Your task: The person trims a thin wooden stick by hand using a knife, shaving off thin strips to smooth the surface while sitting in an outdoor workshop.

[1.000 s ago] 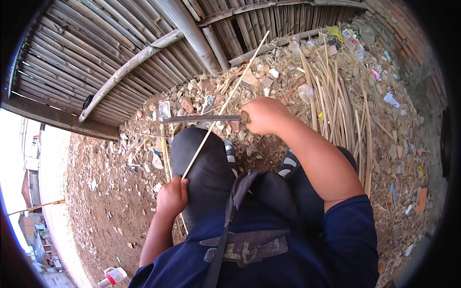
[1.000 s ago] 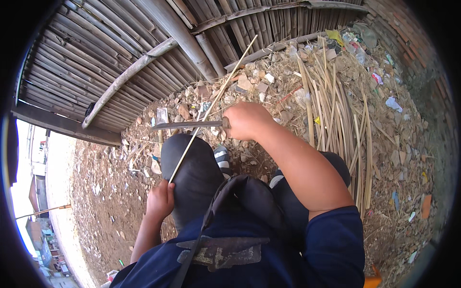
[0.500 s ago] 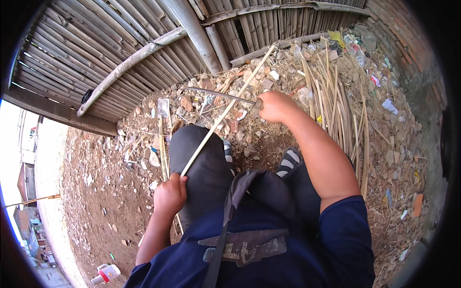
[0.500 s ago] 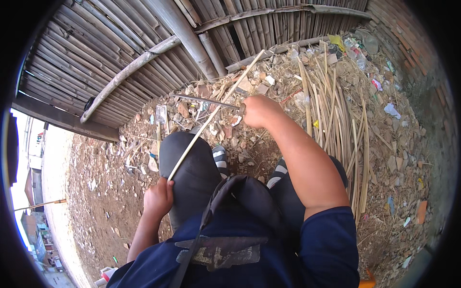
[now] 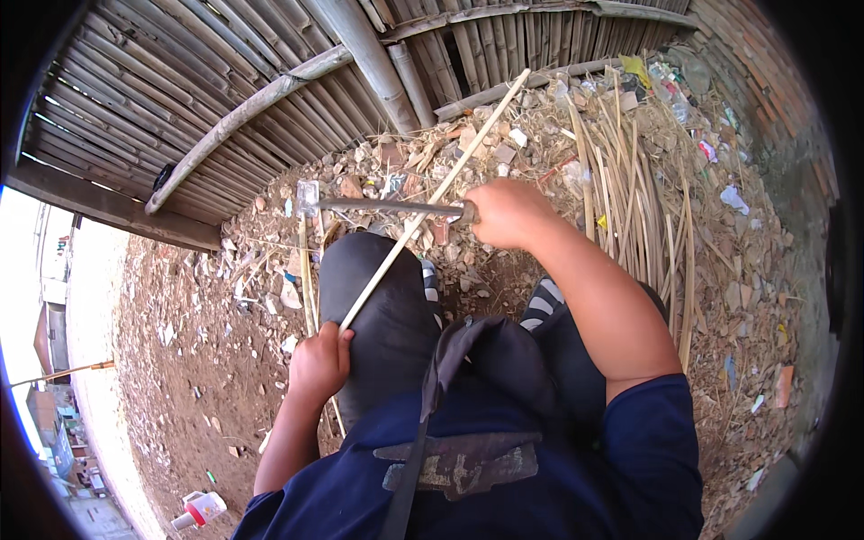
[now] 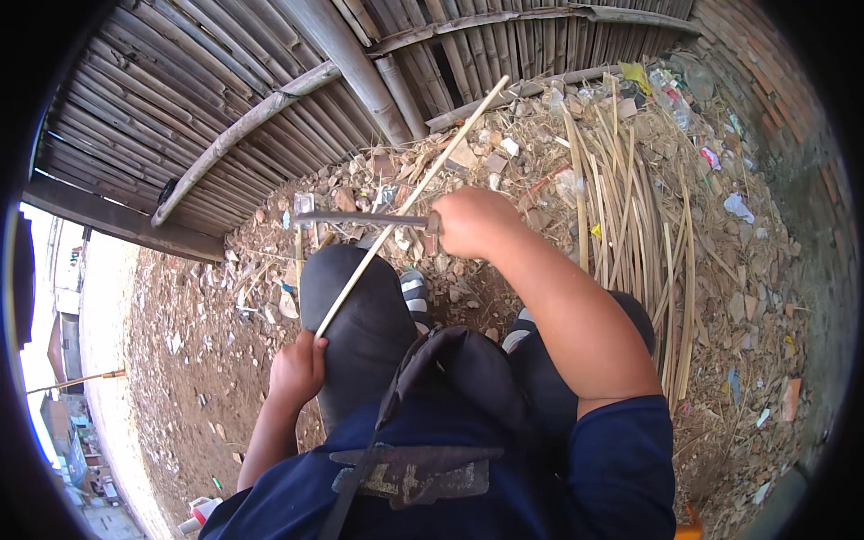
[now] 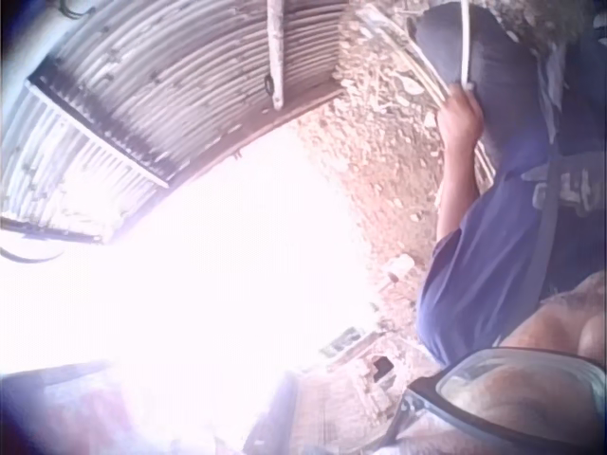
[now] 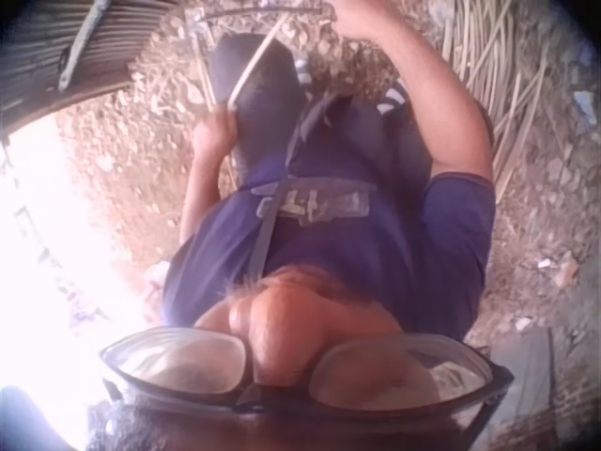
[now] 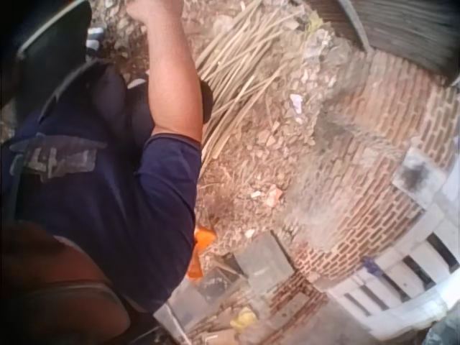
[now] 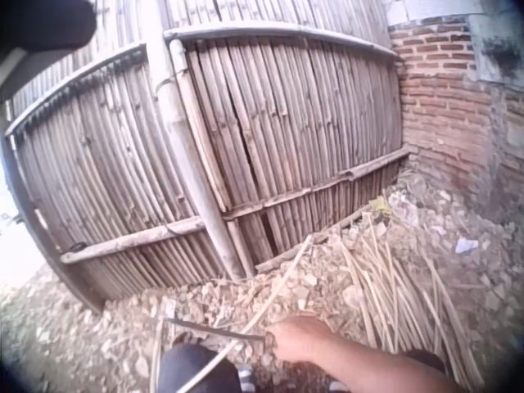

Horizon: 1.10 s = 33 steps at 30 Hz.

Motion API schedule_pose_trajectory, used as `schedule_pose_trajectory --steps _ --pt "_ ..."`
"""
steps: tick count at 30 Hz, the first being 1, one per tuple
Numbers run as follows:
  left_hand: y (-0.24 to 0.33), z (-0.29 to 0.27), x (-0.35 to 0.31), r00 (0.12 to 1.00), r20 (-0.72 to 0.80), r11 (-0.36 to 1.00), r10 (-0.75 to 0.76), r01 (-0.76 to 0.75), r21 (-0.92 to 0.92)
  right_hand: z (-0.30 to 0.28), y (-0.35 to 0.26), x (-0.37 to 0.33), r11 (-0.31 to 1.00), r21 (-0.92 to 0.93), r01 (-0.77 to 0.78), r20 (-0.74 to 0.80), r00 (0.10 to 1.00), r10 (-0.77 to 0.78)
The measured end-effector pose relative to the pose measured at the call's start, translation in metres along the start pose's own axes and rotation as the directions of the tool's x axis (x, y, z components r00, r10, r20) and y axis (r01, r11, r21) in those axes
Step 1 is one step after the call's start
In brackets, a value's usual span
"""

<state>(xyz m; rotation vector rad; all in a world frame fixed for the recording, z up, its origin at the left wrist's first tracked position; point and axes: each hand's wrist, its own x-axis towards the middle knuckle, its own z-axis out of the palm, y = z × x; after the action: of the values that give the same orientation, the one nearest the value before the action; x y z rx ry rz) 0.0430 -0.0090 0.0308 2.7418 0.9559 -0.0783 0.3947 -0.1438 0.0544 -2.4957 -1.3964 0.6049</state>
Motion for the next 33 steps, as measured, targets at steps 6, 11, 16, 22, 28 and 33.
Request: schedule_pose_trajectory --steps 6,11,16,22,28,33 --pt "0.000 0.000 0.006 0.997 -0.043 0.996 0.068 -0.071 -0.056 0.012 0.041 0.018 0.986 0.114 -0.124 -0.029 0.991 0.128" --pt "-0.013 0.004 0.000 0.998 -0.044 0.992 0.035 -0.040 -0.122 0.003 0.005 0.003 0.999 0.035 0.023 -0.059 0.998 -0.021" --pt "-0.003 -0.010 0.007 0.997 0.017 0.991 0.069 -0.067 -0.115 0.018 0.079 0.027 0.950 0.227 -0.216 -0.151 0.956 0.253" --pt "-0.007 -0.002 0.003 0.996 -0.032 0.991 0.079 -0.082 -0.107 -0.008 0.012 -0.001 0.975 0.199 -0.095 -0.024 0.994 0.102" --pt "-0.007 0.000 -0.004 0.995 -0.082 0.994 0.059 -0.066 -0.081 0.002 0.041 0.003 0.941 0.336 0.052 -0.134 0.991 -0.007" --pt "-0.004 0.000 -0.007 0.990 -0.110 0.996 0.083 -0.087 -0.033 0.004 0.039 0.005 0.533 0.843 0.064 -0.035 0.997 -0.064"
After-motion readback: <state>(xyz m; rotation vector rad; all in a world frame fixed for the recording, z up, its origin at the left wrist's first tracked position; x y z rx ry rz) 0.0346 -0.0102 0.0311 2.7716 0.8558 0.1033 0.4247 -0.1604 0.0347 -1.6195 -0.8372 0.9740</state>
